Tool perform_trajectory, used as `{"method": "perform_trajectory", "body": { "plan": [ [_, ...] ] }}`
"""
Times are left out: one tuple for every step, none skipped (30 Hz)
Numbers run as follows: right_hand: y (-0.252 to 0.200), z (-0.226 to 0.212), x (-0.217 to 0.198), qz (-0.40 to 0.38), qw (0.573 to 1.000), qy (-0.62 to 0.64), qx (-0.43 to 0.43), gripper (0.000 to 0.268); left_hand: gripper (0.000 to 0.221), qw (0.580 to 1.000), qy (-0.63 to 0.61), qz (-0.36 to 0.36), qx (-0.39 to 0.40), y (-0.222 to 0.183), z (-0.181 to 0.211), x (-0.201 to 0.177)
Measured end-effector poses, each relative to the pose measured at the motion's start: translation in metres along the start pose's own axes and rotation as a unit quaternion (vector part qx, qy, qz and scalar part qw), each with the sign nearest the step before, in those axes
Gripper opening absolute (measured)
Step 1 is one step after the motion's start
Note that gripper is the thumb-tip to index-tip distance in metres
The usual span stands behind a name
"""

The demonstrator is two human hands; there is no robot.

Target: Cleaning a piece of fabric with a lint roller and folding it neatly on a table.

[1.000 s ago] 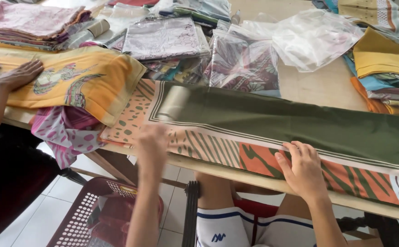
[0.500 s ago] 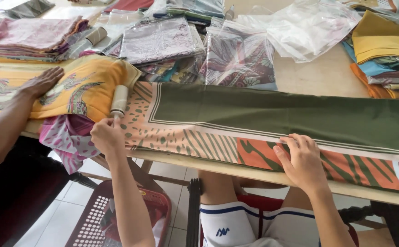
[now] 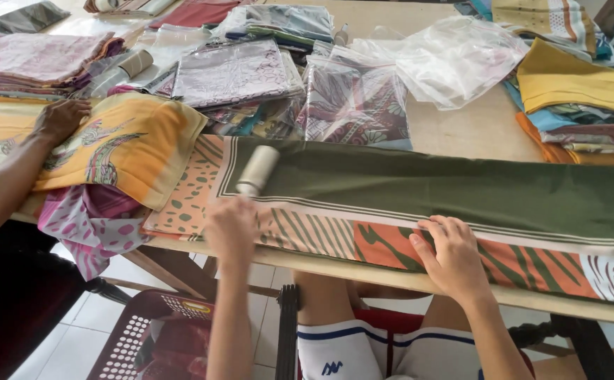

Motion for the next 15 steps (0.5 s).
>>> {"method": "perform_trajectory", "body": {
  "plan": [
    [0.001,0.000,0.001,0.004,1.000,-0.001,-0.003,0.048,0.018,0.997,0.043,0.013,-0.060,0.010,-0.030,0.014],
    [0.000,0.001,0.001,0.005,1.000,0.003,0.000,0.048,0.018,0.997,0.046,0.014,-0.056,0.023,-0.058,0.020],
    [0.000,0.000,0.000,0.011,1.000,-0.004,-0.003,0.047,0.012,0.992,0.079,0.019,-0.096,0.038,-0.094,0.024],
    [0.000,-0.001,0.000,0.016,1.000,-0.012,-0.006,0.047,0.008,0.984,0.112,0.025,-0.135,0.052,-0.130,0.027],
    [-0.001,-0.001,0.001,0.018,1.000,-0.007,-0.005,0.047,0.008,0.984,0.115,0.028,-0.133,0.059,-0.145,0.026],
    [-0.001,-0.001,0.002,0.014,1.000,-0.005,-0.003,0.047,0.009,0.985,0.071,0.036,-0.154,0.065,-0.165,0.024],
    [0.000,0.000,0.003,0.011,1.000,-0.003,-0.001,0.047,0.012,0.983,0.026,0.044,-0.175,0.073,-0.183,0.023],
    [0.001,0.000,0.005,0.015,1.000,0.001,0.000,0.047,0.012,0.984,0.027,0.049,-0.172,0.067,-0.182,0.026],
    [0.001,0.002,0.007,0.010,1.000,-0.008,0.005,0.047,0.015,0.989,0.023,0.056,-0.134,0.060,-0.174,0.032],
    [0.001,0.004,0.010,0.005,1.000,-0.017,0.010,0.047,0.018,0.993,0.018,0.064,-0.096,0.053,-0.167,0.038],
    [0.003,0.004,0.008,0.011,1.000,-0.018,0.012,0.047,0.018,0.993,0.014,0.068,-0.093,0.034,-0.136,0.006],
    [0.005,0.003,0.009,0.012,1.000,-0.017,0.011,0.046,0.027,0.996,0.012,0.043,-0.078,0.014,-0.099,-0.024],
    [0.000,0.004,0.009,0.004,1.000,-0.018,0.008,0.046,0.035,0.998,0.011,0.008,-0.068,-0.023,-0.061,-0.059],
    [0.001,-0.001,0.000,0.000,1.000,-0.022,0.009,0.046,0.035,0.998,0.008,0.004,-0.070,-0.033,-0.049,-0.074],
    [0.003,-0.008,-0.008,-0.007,1.000,0.012,-0.003,0.046,0.027,0.995,-0.079,-0.037,-0.055,-0.044,-0.033,-0.085]
  ]
}}
Point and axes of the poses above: each hand's wrist, its own y-axis towards the middle knuckle, its own x-axis out of the palm, z = x × y, the point moved 8 cm from there along y, towards the middle knuckle, and after that the axes turned 4 degrees about -x, right-handed, at the moved point
